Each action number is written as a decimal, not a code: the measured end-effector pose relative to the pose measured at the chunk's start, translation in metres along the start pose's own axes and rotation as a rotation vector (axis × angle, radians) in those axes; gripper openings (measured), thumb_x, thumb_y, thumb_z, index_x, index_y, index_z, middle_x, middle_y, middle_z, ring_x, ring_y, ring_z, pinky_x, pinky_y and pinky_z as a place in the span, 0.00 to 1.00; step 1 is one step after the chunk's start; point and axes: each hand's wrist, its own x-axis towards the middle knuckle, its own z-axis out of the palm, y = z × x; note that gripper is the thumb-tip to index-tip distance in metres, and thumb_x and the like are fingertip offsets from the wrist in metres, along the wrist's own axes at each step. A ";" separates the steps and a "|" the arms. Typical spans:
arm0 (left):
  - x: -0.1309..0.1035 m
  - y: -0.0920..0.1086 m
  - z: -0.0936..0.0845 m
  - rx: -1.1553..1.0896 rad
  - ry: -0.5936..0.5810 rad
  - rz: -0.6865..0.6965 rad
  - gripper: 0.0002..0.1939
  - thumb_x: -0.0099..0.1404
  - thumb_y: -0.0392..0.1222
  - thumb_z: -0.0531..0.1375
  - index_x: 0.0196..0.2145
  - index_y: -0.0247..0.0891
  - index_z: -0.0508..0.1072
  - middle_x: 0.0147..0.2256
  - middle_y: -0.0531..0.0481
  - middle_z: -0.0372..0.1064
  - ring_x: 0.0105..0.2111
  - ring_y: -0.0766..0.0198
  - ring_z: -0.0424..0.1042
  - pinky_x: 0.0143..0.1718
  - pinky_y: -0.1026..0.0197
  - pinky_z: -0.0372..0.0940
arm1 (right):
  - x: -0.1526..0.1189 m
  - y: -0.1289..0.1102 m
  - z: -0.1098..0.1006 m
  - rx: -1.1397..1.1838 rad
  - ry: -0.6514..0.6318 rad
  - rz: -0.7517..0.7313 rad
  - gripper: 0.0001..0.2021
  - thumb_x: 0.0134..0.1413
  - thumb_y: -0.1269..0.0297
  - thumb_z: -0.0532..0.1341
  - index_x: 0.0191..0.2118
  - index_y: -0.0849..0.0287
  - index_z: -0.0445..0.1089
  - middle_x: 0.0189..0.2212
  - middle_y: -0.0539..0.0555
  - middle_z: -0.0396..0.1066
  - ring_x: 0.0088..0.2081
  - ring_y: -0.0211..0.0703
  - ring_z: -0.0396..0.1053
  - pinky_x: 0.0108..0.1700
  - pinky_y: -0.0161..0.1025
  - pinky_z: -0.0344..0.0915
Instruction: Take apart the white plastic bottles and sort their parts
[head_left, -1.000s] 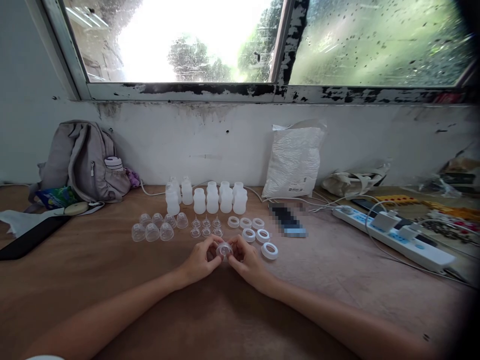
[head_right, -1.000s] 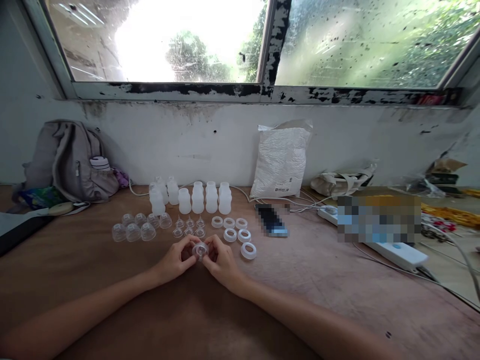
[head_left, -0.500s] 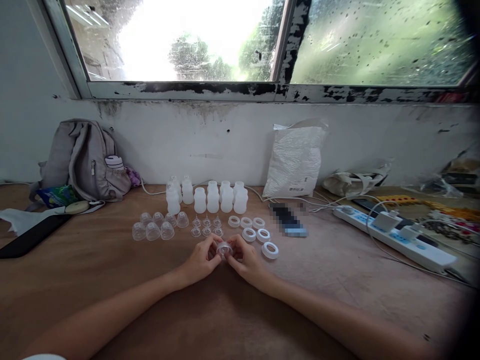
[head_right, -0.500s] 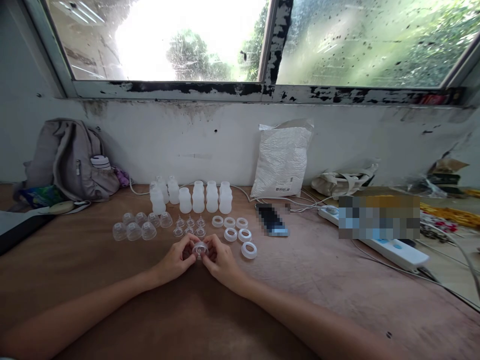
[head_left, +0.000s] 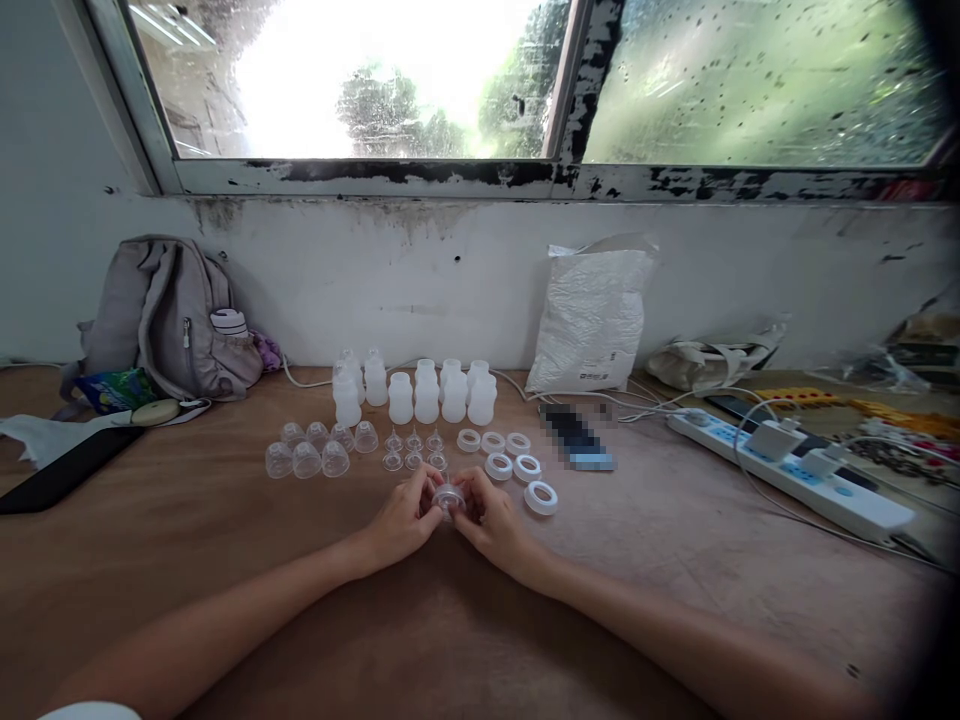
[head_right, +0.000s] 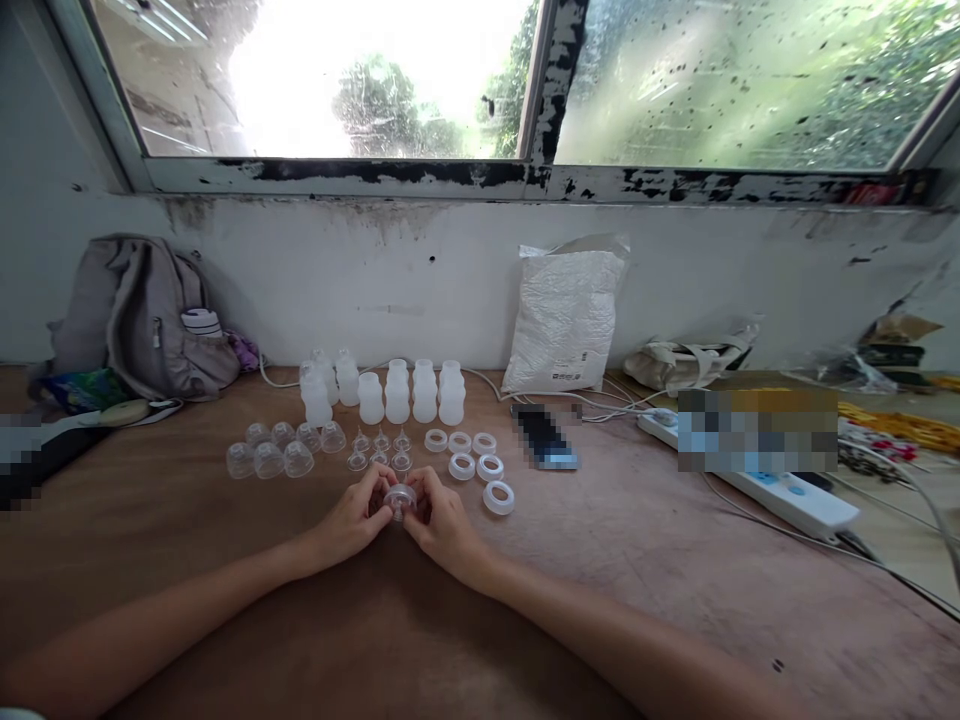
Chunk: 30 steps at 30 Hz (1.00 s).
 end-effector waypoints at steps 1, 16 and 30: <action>0.000 0.000 0.000 -0.011 0.005 0.001 0.12 0.53 0.31 0.51 0.37 0.39 0.59 0.25 0.56 0.60 0.25 0.69 0.61 0.25 0.68 0.57 | 0.000 0.000 0.000 0.006 -0.001 0.005 0.11 0.44 0.75 0.54 0.36 0.57 0.57 0.21 0.45 0.58 0.22 0.33 0.56 0.24 0.30 0.54; -0.002 0.003 -0.002 0.096 -0.032 0.082 0.04 0.58 0.34 0.50 0.34 0.37 0.60 0.23 0.56 0.60 0.22 0.70 0.60 0.25 0.68 0.56 | -0.001 -0.004 -0.002 -0.028 0.006 -0.022 0.02 0.52 0.68 0.53 0.32 0.59 0.58 0.17 0.44 0.55 0.19 0.32 0.54 0.21 0.29 0.51; -0.005 0.006 -0.002 0.092 -0.022 0.108 0.08 0.62 0.39 0.48 0.38 0.36 0.63 0.26 0.52 0.65 0.25 0.69 0.64 0.26 0.68 0.58 | -0.006 0.000 0.000 -0.128 0.119 -0.072 0.03 0.49 0.70 0.54 0.32 0.59 0.60 0.17 0.44 0.56 0.19 0.31 0.55 0.22 0.29 0.53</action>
